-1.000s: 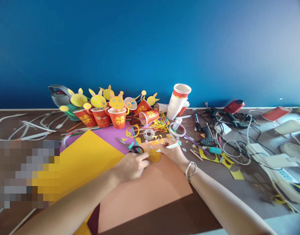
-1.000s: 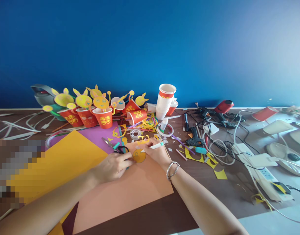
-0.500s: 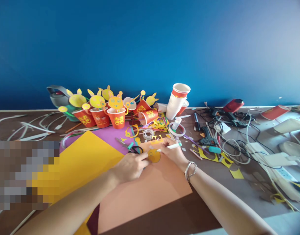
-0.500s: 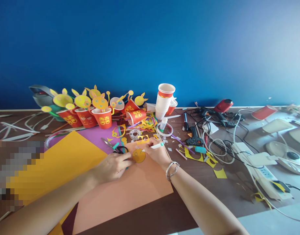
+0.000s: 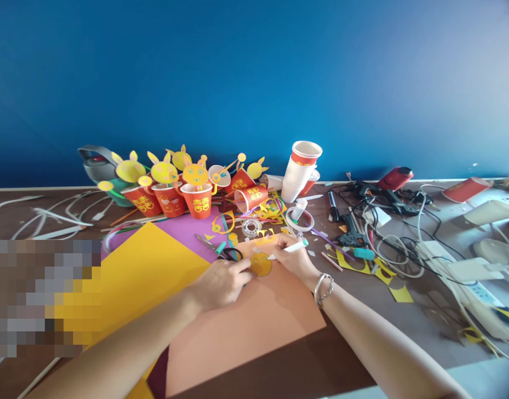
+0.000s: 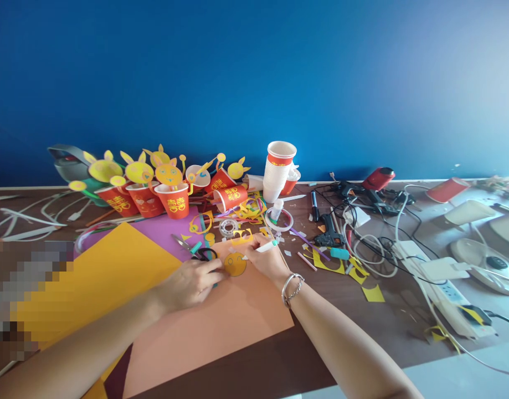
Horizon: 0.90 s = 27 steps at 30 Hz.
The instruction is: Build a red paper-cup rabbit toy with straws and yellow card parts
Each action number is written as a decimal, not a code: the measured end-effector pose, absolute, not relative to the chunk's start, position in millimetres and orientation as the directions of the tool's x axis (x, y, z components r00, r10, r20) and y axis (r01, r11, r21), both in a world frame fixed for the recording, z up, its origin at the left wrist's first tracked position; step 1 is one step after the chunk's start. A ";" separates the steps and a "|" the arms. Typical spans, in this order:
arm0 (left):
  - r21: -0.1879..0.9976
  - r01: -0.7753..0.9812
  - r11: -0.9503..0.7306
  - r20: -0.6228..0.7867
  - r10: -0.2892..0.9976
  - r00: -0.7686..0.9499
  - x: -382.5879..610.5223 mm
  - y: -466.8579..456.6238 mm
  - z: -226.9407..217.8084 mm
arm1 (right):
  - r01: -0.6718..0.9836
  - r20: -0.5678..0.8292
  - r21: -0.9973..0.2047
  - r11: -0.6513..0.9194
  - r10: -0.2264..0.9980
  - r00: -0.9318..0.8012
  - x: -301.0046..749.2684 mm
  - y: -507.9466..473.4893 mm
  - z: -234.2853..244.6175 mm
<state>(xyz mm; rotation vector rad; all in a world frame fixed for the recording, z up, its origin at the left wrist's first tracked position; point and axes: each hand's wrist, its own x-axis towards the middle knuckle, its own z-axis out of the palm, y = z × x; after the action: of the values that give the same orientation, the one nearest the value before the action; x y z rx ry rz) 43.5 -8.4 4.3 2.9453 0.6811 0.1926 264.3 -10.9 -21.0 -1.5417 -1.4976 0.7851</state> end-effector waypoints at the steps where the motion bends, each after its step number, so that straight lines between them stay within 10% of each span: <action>1: 0.139 0.430 -0.892 0.101 0.444 0.890 43.6 -8.4 4.3 | 0.468 0.106 -0.882 0.051 0.990 0.094 264.1 -11.1 -20.5; 27: 0.149 0.443 -0.884 0.065 0.455 0.888 44.5 -9.1 6.0 | 0.468 0.112 -0.881 0.075 0.992 0.053 261.4 -10.7 -20.7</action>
<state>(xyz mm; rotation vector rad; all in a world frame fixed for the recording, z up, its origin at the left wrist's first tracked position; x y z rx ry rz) 44.5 -9.1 6.0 2.9248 0.6989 0.1478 261.4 -10.7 -20.7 -1.5109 -1.5337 0.8089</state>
